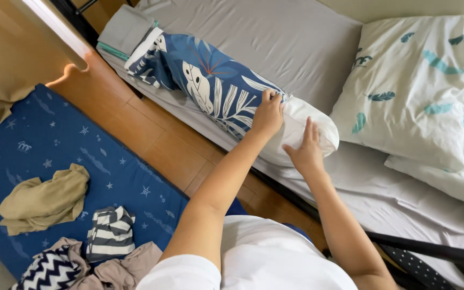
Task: The person places a blue and white patterned pillowcase over a white pillow on a bed. They insert the pillow into the case, align the corners, and smooth the fabric to fit the pillowcase properly.
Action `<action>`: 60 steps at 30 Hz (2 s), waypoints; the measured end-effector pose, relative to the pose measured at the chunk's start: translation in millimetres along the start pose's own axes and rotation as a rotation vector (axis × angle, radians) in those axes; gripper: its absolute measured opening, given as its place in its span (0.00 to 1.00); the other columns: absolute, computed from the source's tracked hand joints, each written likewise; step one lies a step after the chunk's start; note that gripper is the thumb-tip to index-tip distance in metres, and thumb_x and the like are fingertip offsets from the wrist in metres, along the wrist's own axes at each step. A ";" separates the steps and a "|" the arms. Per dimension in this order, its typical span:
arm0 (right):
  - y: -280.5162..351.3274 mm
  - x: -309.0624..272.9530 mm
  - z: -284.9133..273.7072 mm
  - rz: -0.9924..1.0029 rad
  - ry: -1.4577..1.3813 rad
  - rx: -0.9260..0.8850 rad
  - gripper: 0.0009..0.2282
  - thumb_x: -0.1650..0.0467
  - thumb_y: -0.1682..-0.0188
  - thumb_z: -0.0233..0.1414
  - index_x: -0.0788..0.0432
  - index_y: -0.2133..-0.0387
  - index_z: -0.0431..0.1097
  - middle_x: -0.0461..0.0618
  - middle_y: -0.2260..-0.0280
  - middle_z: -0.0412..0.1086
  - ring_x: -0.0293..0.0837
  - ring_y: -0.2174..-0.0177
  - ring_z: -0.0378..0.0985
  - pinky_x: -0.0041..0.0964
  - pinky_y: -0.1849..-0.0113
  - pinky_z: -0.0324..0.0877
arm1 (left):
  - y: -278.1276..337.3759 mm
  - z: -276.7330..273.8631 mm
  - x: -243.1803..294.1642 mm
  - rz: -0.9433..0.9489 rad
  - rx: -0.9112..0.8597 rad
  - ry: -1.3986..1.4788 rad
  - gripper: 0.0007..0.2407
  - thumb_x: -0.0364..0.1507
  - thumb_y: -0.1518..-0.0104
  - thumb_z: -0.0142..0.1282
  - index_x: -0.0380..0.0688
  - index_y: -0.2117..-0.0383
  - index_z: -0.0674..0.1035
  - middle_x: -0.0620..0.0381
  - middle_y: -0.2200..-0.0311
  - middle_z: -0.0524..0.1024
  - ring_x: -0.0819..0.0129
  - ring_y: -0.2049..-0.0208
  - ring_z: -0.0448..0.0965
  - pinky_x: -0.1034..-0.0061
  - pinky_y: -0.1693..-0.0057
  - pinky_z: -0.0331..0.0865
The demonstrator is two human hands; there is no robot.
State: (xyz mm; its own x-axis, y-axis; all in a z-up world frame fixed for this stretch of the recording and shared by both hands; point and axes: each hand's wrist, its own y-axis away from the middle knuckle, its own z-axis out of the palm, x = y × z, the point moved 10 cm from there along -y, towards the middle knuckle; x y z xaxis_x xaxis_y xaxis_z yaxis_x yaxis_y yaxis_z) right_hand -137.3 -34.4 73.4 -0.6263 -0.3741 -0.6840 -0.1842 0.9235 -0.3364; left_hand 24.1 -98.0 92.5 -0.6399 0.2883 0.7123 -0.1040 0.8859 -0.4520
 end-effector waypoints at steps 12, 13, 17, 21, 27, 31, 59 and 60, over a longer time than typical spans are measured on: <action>-19.4 101.1 89.1 0.289 -0.467 -0.148 0.11 0.76 0.54 0.56 0.66 0.58 0.77 0.54 0.68 0.72 0.48 0.70 0.72 0.44 0.66 0.67 | 1.9 76.1 -2.1 0.005 -0.284 0.141 0.05 0.25 0.44 0.53 0.41 0.63 0.76 0.41 0.68 0.81 0.41 0.62 0.80 0.53 0.57 0.71; -18.7 118.3 107.6 0.289 -0.468 -0.151 0.11 0.76 0.54 0.56 0.66 0.58 0.77 0.54 0.68 0.72 0.48 0.70 0.72 0.44 0.66 0.67 | 2.6 84.0 2.8 0.003 -0.283 0.140 0.05 0.25 0.44 0.53 0.41 0.63 0.76 0.41 0.68 0.81 0.41 0.62 0.80 0.53 0.57 0.71; -23.5 132.3 131.5 -0.059 -0.274 -0.080 0.14 0.79 0.59 0.57 0.67 0.57 0.71 0.57 0.62 0.72 0.50 0.60 0.74 0.43 0.61 0.70 | 1.0 118.1 3.9 0.014 -0.435 0.134 0.05 0.26 0.44 0.54 0.37 0.67 0.76 0.39 0.69 0.80 0.41 0.62 0.80 0.54 0.56 0.72; -23.2 121.6 122.6 0.288 -0.438 -0.270 0.11 0.78 0.51 0.55 0.63 0.56 0.70 0.56 0.58 0.76 0.47 0.57 0.79 0.42 0.58 0.73 | -8.9 116.5 -27.5 -0.034 -0.462 -0.203 0.05 0.25 0.47 0.51 0.39 0.68 0.79 0.41 0.65 0.80 0.42 0.60 0.80 0.54 0.55 0.72; -35.4 90.9 65.9 0.109 -0.404 -0.184 0.13 0.80 0.51 0.52 0.66 0.52 0.72 0.61 0.58 0.74 0.52 0.59 0.75 0.38 0.57 0.70 | -5.3 75.7 5.3 -0.073 -0.283 -0.166 0.07 0.27 0.44 0.51 0.43 0.66 0.83 0.42 0.54 0.75 0.47 0.53 0.78 0.58 0.50 0.72; -33.8 32.6 -2.6 -0.070 -0.177 0.002 0.20 0.80 0.56 0.56 0.67 0.48 0.71 0.59 0.48 0.72 0.52 0.53 0.76 0.39 0.53 0.70 | 20.3 68.4 -13.0 -0.062 -0.050 0.021 0.15 0.23 0.48 0.53 0.42 0.53 0.79 0.39 0.54 0.72 0.46 0.53 0.76 0.61 0.47 0.72; -31.4 218.6 97.7 -0.006 -0.081 0.064 0.05 0.75 0.54 0.54 0.67 0.68 0.73 0.61 0.68 0.74 0.61 0.64 0.77 0.48 0.61 0.69 | 59.3 195.6 -78.0 -0.316 -0.275 0.134 0.13 0.30 0.40 0.45 0.52 0.53 0.81 0.46 0.65 0.83 0.46 0.63 0.82 0.54 0.53 0.73; -31.8 242.9 98.9 0.297 -0.243 0.046 0.07 0.75 0.49 0.52 0.69 0.62 0.73 0.65 0.63 0.74 0.63 0.62 0.76 0.48 0.61 0.70 | 56.5 196.7 -76.4 -0.299 -0.277 0.073 0.14 0.30 0.39 0.45 0.50 0.50 0.80 0.46 0.64 0.83 0.46 0.62 0.82 0.53 0.53 0.72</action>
State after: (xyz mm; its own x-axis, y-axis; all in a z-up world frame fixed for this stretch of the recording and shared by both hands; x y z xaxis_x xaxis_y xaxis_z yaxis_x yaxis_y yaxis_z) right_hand -208.6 -163.0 -145.9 -0.4481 -0.1051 -0.8878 0.0162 0.9919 -0.1256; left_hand -82.7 -141.5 -93.2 -0.5560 0.0192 0.8310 -0.0622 0.9960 -0.0646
